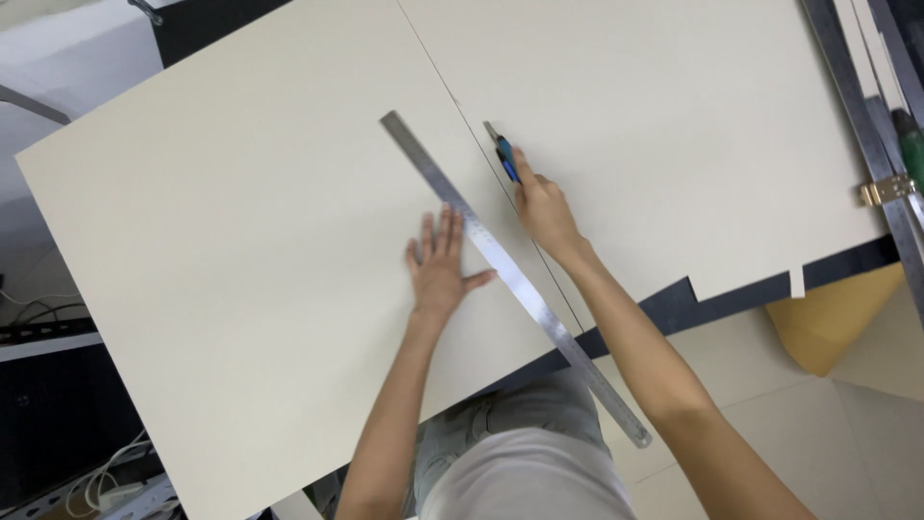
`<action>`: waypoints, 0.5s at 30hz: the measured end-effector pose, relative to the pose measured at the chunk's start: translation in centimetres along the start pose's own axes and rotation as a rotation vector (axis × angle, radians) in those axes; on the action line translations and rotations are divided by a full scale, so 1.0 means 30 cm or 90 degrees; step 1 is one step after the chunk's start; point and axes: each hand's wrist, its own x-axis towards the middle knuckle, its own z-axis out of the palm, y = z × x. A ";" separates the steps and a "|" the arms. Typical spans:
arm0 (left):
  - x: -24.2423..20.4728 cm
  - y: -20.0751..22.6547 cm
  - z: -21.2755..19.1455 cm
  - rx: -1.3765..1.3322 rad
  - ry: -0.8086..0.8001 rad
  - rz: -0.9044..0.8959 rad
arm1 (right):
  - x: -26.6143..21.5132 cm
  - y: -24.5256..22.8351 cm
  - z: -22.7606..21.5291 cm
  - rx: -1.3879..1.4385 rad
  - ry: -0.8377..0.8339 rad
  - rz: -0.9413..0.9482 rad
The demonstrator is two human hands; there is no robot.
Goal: Measuring and cutting large boards using a metal ruler and a utility knife on a workshop table.
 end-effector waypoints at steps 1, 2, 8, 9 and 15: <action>0.014 -0.053 0.024 -0.001 0.004 -0.004 | 0.045 -0.030 0.003 0.000 -0.002 -0.005; 0.028 -0.109 0.047 0.011 0.089 -0.017 | 0.091 -0.063 0.008 -0.033 -0.008 -0.022; 0.046 -0.158 0.068 0.001 0.158 -0.078 | 0.320 -0.073 0.102 -0.136 -0.006 -0.058; 0.041 -0.162 0.067 0.001 0.163 -0.075 | 0.346 -0.058 0.122 -0.147 -0.003 -0.068; 0.038 -0.148 0.069 0.010 0.162 -0.085 | 0.285 -0.131 0.088 -0.179 0.010 -0.068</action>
